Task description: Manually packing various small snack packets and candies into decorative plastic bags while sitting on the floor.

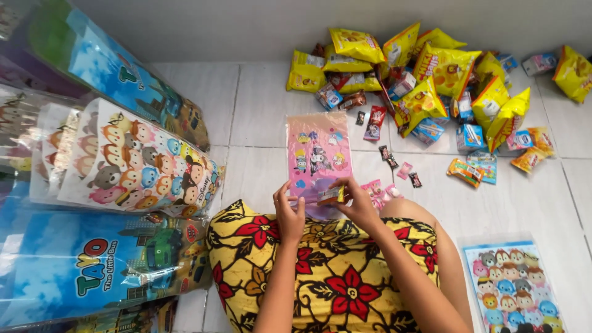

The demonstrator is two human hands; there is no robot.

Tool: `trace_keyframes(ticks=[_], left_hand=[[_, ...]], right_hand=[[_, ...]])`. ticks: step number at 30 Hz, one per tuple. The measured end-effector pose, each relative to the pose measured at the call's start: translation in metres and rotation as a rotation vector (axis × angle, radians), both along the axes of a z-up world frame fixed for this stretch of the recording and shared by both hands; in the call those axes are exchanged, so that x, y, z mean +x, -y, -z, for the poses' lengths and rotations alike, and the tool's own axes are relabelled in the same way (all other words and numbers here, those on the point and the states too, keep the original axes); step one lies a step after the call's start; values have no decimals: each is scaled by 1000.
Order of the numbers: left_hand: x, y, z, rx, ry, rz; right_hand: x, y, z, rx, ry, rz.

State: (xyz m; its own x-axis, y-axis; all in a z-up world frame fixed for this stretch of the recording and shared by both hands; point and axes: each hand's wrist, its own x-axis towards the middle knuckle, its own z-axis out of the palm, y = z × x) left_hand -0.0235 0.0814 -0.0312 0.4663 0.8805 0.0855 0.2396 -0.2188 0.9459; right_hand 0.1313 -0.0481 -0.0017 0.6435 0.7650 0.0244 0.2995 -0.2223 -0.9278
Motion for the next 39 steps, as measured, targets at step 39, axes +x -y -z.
trace_keyframes(ticks=[39], left_hand=[[19, 7, -29, -20, -160, 100]], right_hand=[[256, 218, 99, -808, 129, 550]])
